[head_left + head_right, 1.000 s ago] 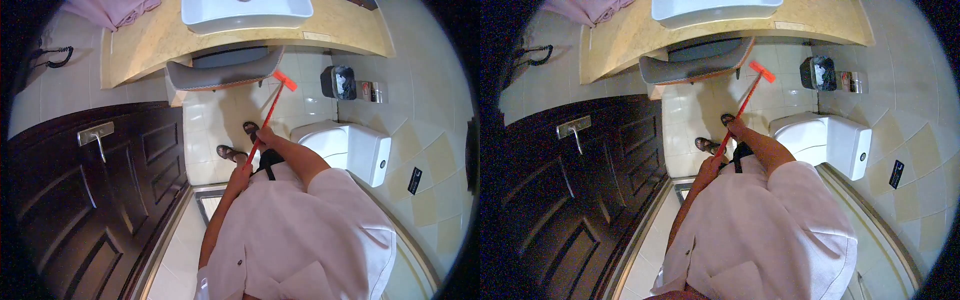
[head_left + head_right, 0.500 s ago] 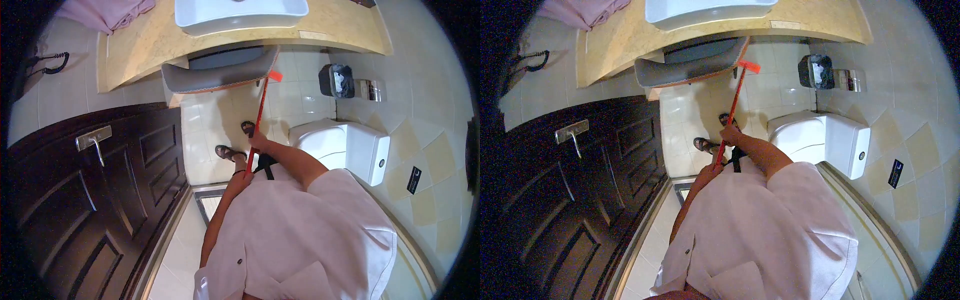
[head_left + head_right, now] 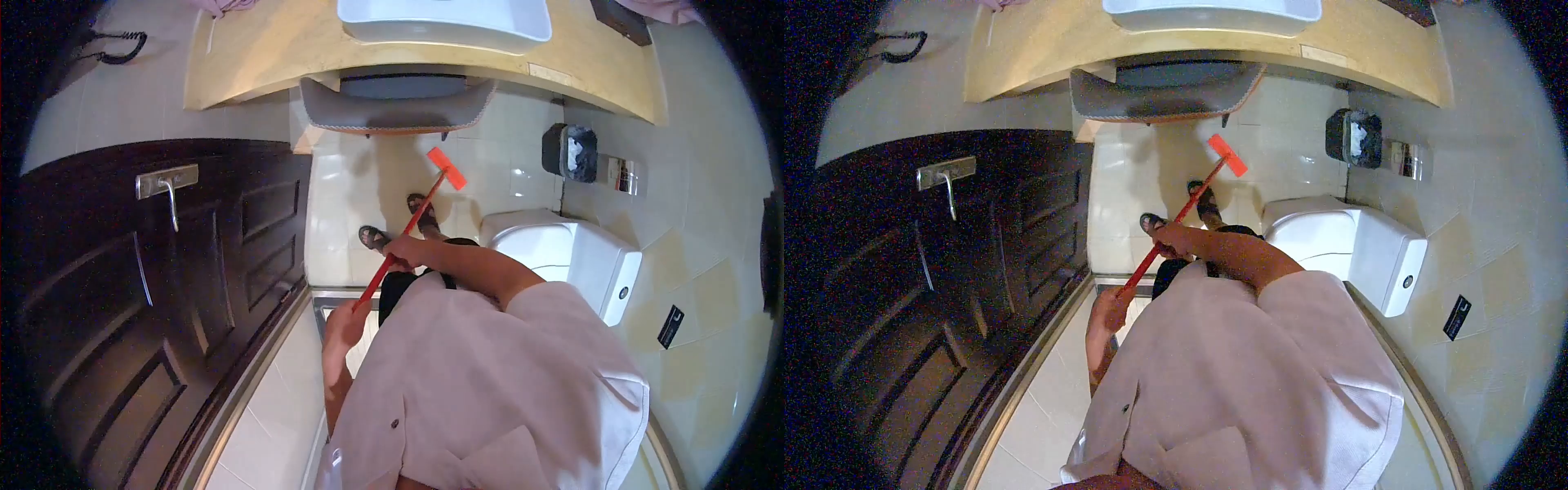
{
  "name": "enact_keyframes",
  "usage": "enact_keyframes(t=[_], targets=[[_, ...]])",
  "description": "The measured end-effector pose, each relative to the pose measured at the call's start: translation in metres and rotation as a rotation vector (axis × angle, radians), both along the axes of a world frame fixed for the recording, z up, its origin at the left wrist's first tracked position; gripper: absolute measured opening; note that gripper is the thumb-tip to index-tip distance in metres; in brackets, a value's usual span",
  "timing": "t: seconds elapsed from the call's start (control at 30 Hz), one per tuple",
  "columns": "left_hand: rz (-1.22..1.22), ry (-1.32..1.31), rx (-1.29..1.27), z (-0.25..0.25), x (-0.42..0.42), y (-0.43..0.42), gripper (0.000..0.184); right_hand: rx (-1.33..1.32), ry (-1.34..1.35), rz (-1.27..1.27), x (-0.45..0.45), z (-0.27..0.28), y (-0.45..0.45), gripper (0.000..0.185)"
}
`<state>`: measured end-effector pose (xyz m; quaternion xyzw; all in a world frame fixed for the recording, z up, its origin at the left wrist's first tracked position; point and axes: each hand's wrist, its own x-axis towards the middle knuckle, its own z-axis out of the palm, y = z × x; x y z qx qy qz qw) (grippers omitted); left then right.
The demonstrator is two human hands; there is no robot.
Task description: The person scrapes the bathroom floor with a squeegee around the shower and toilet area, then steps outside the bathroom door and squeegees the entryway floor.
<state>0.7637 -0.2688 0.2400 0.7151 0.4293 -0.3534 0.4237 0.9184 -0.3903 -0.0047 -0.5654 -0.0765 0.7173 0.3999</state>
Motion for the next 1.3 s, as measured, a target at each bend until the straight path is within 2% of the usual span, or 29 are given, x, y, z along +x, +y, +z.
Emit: enact_keyframes(t=[0.03,0.1,0.2,0.27,0.37,0.4,0.47,0.6,0.77,0.83,0.9,0.97,1.0,1.13,1.23,1.3], targets=[[0.011,0.003,0.003,0.004,-0.009,-0.002,0.048,-0.264,0.292,-0.166,0.003,0.028,0.009,0.02],[0.138,0.041,0.031,0.009,-0.022,-0.004,0.047,-0.249,0.343,-0.109,-0.002,0.039,0.025,0.022],[0.2,0.093,0.0,0.023,-0.029,-0.009,0.046,-0.367,0.259,0.01,-0.005,0.068,0.043,0.026],[0.307,0.068,-0.05,0.029,-0.031,-0.015,0.044,-0.248,0.143,0.093,-0.004,0.077,0.049,0.031],[0.46,0.011,-0.117,0.037,-0.025,-0.024,0.041,-0.226,0.152,0.14,-0.012,0.055,0.052,0.035],[0.459,0.001,-0.147,0.04,-0.018,-0.024,0.041,-0.011,0.093,0.232,-0.007,0.054,0.05,0.038],[0.528,-0.043,-0.231,0.055,-0.004,-0.023,0.043,-0.061,0.065,0.254,-0.007,0.061,0.057,0.038],[0.626,-0.022,-0.261,0.033,-0.019,-0.024,0.045,-0.108,-0.003,0.375,-0.005,0.104,0.077,0.039],[0.635,-0.089,-0.295,0.04,-0.026,-0.018,0.042,-0.098,0.02,0.481,-0.032,0.096,0.093,0.038],[0.616,-0.1,-0.277,0.039,-0.03,-0.016,0.04,-0.075,0.111,0.559,-0.044,0.087,0.101,0.037],[0.594,-0.114,-0.26,0.038,-0.035,-0.013,0.039,0.006,0.015,0.647,-0.051,0.088,0.106,0.037],[0.57,-0.132,-0.246,0.034,-0.037,-0.009,0.037,0.356,-0.142,0.79,-0.062,0.092,0.108,0.038],[0.558,-0.142,-0.242,0.032,-0.038,-0.007,0.037,0.042,-0.055,0.681,-0.066,0.11,0.115,0.034],[0.517,-0.176,-0.219,0.024,-0.036,-0.01,0.034,0.003,0.059,0.701,-0.079,0.111,0.119,0.025],[0.493,-0.19,-0.193,0.017,-0.039,-0.009,0.032,0.013,0.086,0.723,-0.071,0.132,0.128,0.025],[0.486,-0.188,-0.18,0.013,-0.04,-0.009,0.031,0.093,0.161,0.709,-0.073,0.12,0.129,0.025]])
